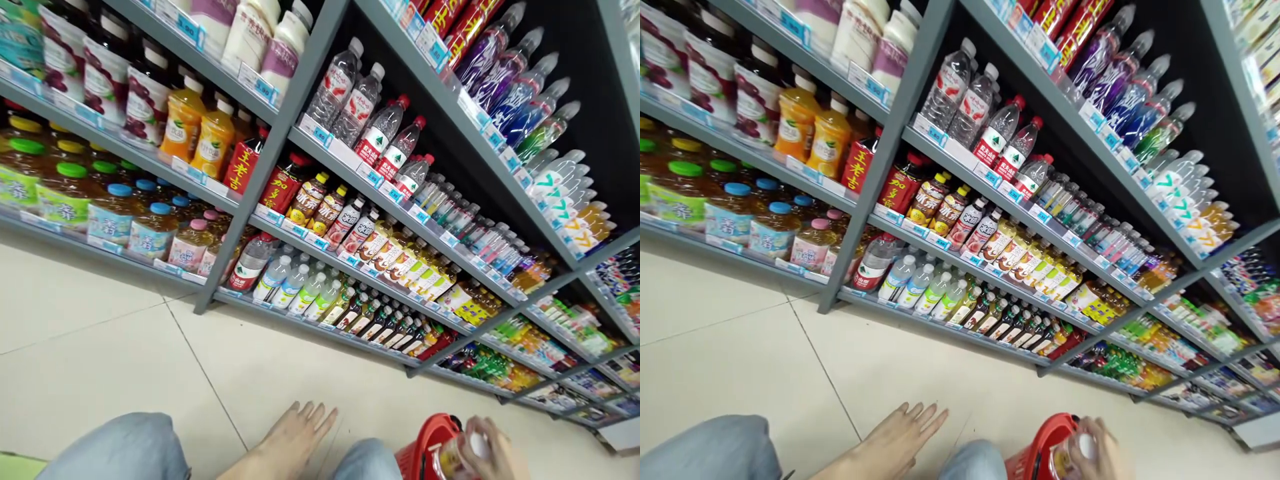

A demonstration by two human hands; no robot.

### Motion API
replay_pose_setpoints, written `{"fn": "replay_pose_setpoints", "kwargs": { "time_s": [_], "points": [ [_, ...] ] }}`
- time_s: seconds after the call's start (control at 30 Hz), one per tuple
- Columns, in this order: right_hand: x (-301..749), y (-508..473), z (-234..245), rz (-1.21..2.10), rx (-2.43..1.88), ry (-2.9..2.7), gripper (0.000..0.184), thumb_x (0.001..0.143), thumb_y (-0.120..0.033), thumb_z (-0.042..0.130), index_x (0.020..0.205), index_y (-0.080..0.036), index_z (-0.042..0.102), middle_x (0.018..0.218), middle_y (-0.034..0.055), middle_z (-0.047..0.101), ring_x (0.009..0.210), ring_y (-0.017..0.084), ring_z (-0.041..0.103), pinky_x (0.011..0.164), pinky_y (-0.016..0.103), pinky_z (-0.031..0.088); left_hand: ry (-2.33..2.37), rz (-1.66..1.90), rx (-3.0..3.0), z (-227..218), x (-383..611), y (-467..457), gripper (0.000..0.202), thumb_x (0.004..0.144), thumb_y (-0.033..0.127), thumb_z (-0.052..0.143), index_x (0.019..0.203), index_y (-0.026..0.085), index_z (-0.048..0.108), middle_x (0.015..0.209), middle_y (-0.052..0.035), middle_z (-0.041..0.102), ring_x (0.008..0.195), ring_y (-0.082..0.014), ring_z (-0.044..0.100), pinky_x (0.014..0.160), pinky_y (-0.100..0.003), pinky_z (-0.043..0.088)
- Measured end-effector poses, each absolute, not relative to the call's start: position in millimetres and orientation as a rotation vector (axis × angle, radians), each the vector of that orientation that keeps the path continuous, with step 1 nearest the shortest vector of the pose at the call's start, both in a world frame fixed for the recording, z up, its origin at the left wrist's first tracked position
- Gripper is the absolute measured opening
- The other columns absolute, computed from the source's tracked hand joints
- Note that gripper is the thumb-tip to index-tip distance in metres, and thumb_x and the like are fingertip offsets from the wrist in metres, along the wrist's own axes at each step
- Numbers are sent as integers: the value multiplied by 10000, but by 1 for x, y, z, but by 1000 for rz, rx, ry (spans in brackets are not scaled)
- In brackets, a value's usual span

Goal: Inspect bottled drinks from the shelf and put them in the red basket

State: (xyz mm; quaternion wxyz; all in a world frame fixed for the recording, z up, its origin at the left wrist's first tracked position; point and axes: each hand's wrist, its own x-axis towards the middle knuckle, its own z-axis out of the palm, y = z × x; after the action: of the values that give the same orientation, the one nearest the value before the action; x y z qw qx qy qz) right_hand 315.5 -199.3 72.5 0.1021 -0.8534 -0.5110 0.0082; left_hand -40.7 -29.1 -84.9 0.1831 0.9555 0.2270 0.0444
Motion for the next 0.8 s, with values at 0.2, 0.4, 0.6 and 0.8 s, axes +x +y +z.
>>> {"fn": "replay_pose_setpoints", "kwargs": {
  "time_s": [0.2,0.4,0.6,0.8],
  "points": [
    [209,-120,155,70,-2062,-1958,113,726,-298,683,826,-303,735,950,91,663,801,262,657,672,354,522,816,540,2408,-64,-33,-27,1064,757,82,619,1602,248,-7,1673,-135,87,1507,-320,233,1173,-467,337],
    [120,-9,131,743,-1287,-2034,225,575,-162,784,787,-235,765,875,26,673,778,182,616,631,256,468,920,1037,1753,-31,-38,-13,623,765,148,596,1368,190,444,1353,-120,597,1232,-249,583,1062,-386,461],
    [97,58,65,804,-1176,-1318,204,575,-233,842,726,-191,711,652,-6,675,572,131,573,548,239,436,995,908,1619,-7,-68,8,471,771,242,658,1208,183,493,1011,-56,711,886,-220,670,813,-327,513],
    [141,44,36,877,-1042,-944,264,617,-327,840,739,-213,636,695,1,709,543,135,600,519,250,489,594,786,1385,-21,-61,-4,616,721,243,760,1274,186,496,1148,-102,681,993,-218,649,838,-308,524]
  ]
}}
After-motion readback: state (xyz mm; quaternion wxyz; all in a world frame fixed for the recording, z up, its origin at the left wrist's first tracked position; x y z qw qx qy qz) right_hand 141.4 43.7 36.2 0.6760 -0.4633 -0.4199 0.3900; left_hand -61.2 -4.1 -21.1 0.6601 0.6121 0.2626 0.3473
